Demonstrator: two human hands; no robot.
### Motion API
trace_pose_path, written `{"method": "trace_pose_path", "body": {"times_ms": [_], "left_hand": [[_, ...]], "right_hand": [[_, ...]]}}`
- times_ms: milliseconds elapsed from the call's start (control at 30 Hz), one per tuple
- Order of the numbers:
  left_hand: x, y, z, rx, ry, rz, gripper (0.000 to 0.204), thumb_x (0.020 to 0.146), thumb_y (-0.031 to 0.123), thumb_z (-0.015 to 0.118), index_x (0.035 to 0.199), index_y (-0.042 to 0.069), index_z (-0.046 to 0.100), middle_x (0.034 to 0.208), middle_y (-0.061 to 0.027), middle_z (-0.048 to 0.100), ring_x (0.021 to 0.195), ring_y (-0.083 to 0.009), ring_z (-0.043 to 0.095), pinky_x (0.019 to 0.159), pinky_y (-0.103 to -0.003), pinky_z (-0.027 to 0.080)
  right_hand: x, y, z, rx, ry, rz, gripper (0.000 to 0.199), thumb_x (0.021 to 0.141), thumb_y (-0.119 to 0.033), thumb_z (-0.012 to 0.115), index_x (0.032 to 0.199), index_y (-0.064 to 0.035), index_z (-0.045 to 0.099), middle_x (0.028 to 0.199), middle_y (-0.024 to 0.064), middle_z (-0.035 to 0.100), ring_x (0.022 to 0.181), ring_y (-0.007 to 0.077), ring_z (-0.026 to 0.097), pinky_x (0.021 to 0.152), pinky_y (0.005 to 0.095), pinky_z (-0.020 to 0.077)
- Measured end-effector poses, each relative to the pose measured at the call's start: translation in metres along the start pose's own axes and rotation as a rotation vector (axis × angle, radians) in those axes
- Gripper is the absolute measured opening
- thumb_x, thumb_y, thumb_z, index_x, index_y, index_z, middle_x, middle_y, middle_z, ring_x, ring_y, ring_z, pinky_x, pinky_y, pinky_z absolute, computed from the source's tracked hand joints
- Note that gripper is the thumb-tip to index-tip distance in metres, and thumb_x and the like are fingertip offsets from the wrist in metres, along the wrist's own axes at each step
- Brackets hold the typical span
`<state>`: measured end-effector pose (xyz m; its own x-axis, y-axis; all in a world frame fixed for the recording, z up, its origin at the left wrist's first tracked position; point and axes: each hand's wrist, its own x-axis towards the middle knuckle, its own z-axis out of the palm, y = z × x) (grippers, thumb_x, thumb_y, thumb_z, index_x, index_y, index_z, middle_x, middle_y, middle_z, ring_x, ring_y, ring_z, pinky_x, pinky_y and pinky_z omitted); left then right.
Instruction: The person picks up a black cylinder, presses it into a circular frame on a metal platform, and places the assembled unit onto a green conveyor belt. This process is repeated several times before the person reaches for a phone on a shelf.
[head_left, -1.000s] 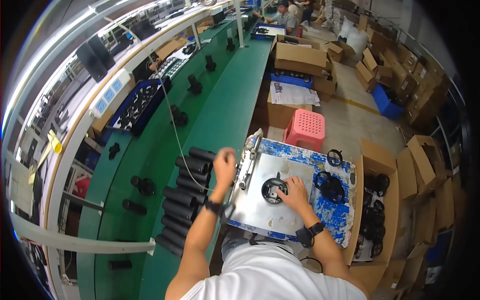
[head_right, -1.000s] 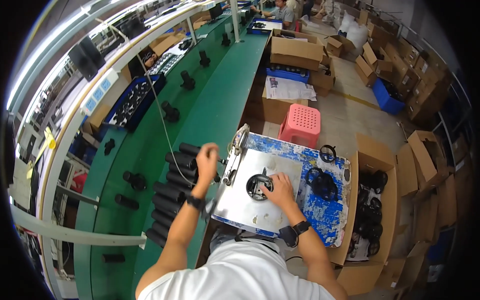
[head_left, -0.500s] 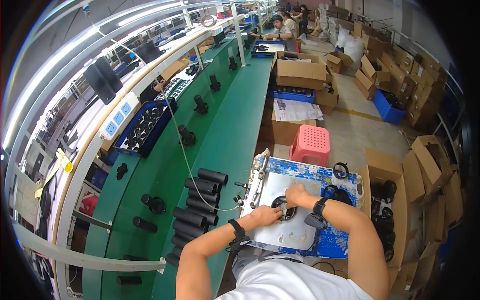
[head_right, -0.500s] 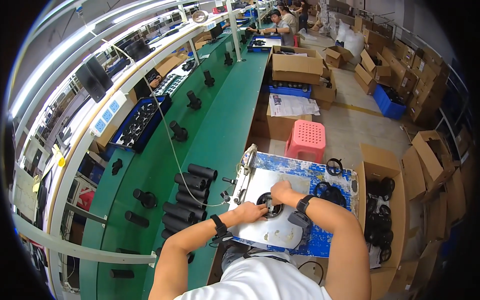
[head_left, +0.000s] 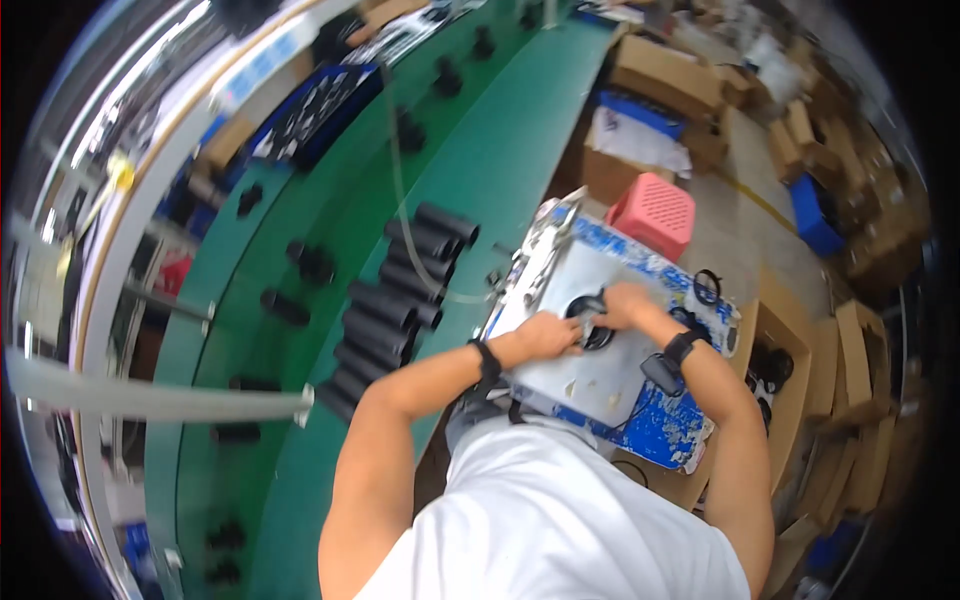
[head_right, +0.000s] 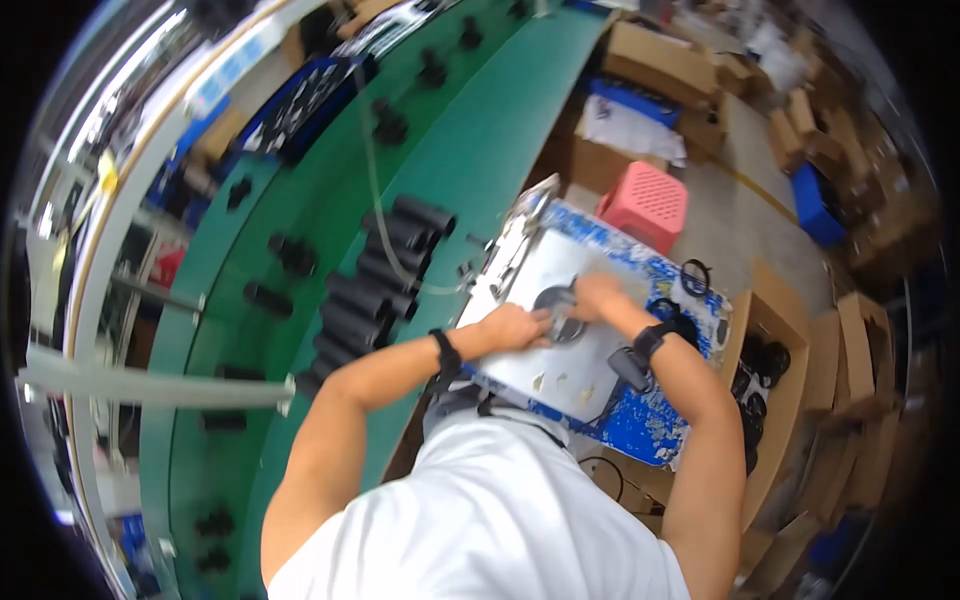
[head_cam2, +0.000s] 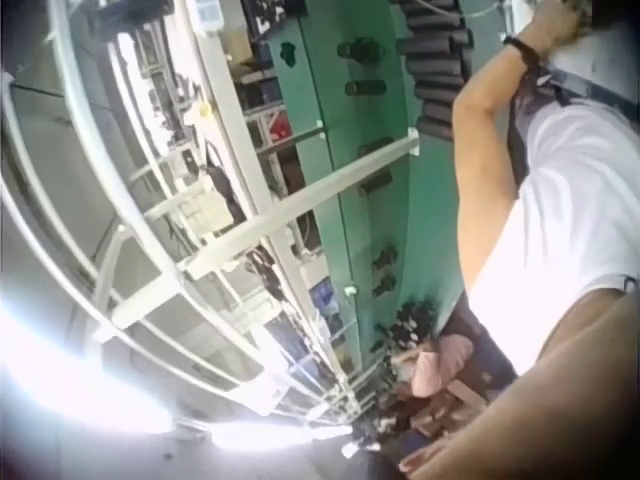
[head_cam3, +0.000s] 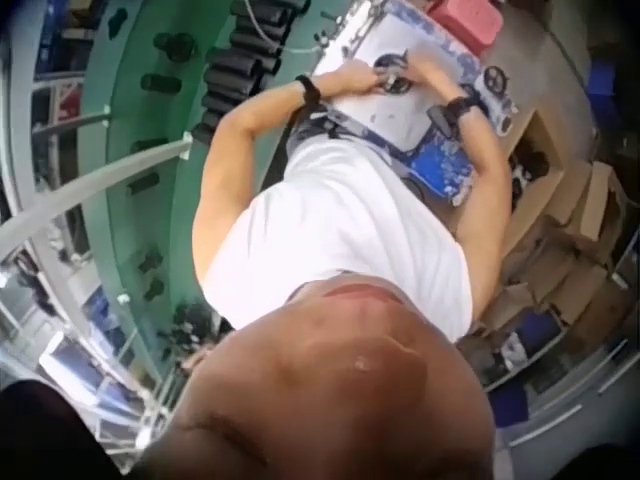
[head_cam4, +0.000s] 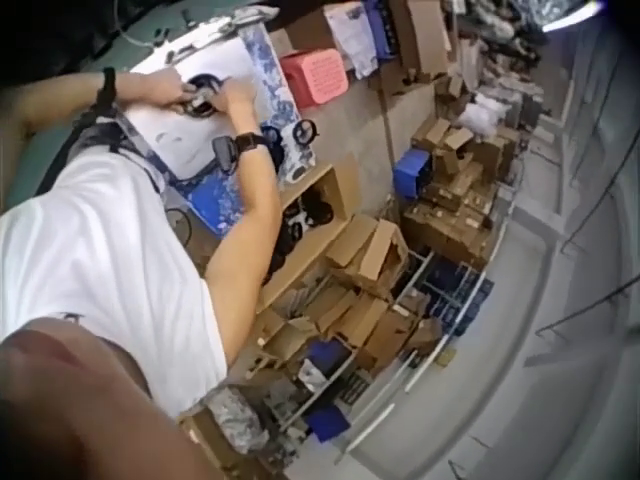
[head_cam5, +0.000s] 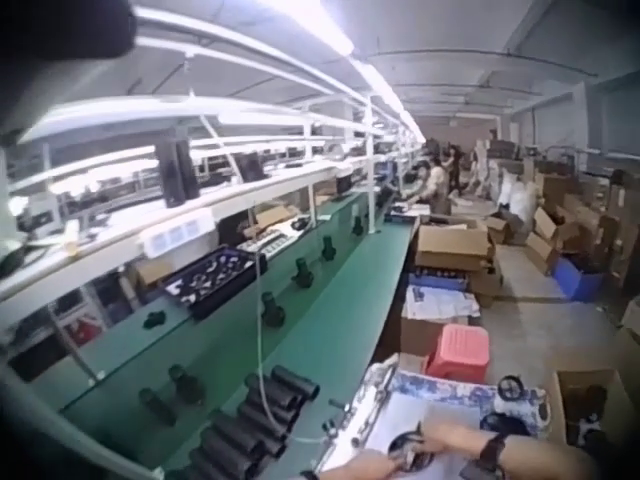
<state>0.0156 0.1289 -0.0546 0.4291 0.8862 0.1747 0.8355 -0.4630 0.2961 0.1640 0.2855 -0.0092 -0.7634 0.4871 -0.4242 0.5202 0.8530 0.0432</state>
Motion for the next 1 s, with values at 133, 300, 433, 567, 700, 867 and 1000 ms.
{"method": "trace_pose_path", "body": {"times_ms": [133, 300, 433, 567, 700, 867, 1000], "left_hand": [[0.019, -0.001, 0.007, -0.024, -0.104, -0.023, 0.047, 0.087, 0.053, 0.055, 0.089, 0.006, 0.064, 0.087, -0.0096, 0.065, 0.075, -0.0302, 0.068, 0.063, -0.042, 0.054], [0.011, -0.004, 0.023, -0.026, 0.057, 0.045, 0.047, 0.085, 0.055, 0.054, 0.085, 0.009, 0.064, 0.084, -0.0071, 0.062, 0.070, -0.0276, 0.067, 0.059, -0.041, 0.053], [0.002, -0.002, 0.032, -0.029, 0.122, 0.004, 0.047, 0.085, 0.056, 0.054, 0.081, 0.010, 0.063, 0.082, -0.0048, 0.062, 0.066, -0.0262, 0.065, 0.053, -0.041, 0.050], [-0.003, -0.004, 0.032, -0.121, 0.222, 0.053, 0.042, 0.085, 0.052, 0.055, 0.081, 0.010, 0.058, 0.081, -0.0049, 0.057, 0.063, -0.0270, 0.062, 0.053, -0.041, 0.049], [-0.053, 0.004, -0.037, -0.456, 0.546, -0.155, 0.024, 0.087, 0.031, 0.062, 0.099, 0.010, 0.062, 0.097, -0.0073, 0.063, 0.079, -0.0282, 0.064, 0.063, -0.039, 0.053], [-0.207, -0.067, -0.142, -0.468, 0.903, -0.931, 0.017, 0.090, 0.012, 0.061, 0.102, 0.003, 0.068, 0.093, -0.0082, 0.071, 0.080, -0.0146, 0.066, 0.068, -0.029, 0.053], [-0.331, -0.128, -0.195, 0.540, 1.087, -1.187, 0.017, 0.085, 0.013, 0.061, 0.099, 0.004, 0.067, 0.093, -0.0124, 0.065, 0.082, -0.0299, 0.064, 0.076, -0.038, 0.051]], "right_hand": [[-0.001, -0.002, -0.034, 0.124, -0.323, 0.045, 0.048, 0.082, -0.046, 0.062, 0.063, -0.0022, 0.069, 0.056, 0.0098, 0.065, 0.052, 0.0219, 0.066, 0.058, 0.0357, 0.0543], [0.000, -0.010, -0.033, 0.097, -0.310, 0.089, 0.043, 0.080, -0.040, 0.065, 0.060, -0.0022, 0.067, 0.055, 0.0099, 0.065, 0.052, 0.0222, 0.066, 0.059, 0.0349, 0.0546], [-0.011, -0.011, -0.021, 0.024, -0.141, 0.052, 0.043, 0.080, -0.041, 0.066, 0.063, -0.0017, 0.068, 0.054, 0.0123, 0.063, 0.056, 0.0272, 0.067, 0.060, 0.0384, 0.0543], [-0.005, -0.003, -0.011, 0.193, -0.154, 0.079, 0.052, 0.081, -0.047, 0.066, 0.063, 0.0015, 0.067, 0.051, 0.0139, 0.061, 0.054, 0.0245, 0.065, 0.055, 0.0376, 0.0517], [-0.044, 0.014, 0.016, 1.057, 0.085, 0.259, 0.044, 0.093, -0.036, 0.061, 0.067, 0.0003, 0.063, 0.054, 0.0058, 0.059, 0.049, 0.0103, 0.058, 0.046, 0.0234, 0.0430], [-0.062, 0.005, 0.096, 1.501, 0.952, 0.468, 0.036, 0.098, -0.028, 0.055, 0.073, -0.0025, 0.058, 0.060, 0.0009, 0.054, 0.049, 0.0062, 0.048, 0.047, 0.0214, 0.0378], [-0.060, -0.006, 0.098, 1.282, 0.997, 0.492, 0.036, 0.097, -0.020, 0.056, 0.065, -0.0030, 0.054, 0.055, 0.0013, 0.053, 0.047, 0.0057, 0.049, 0.045, 0.0211, 0.0370]]}}
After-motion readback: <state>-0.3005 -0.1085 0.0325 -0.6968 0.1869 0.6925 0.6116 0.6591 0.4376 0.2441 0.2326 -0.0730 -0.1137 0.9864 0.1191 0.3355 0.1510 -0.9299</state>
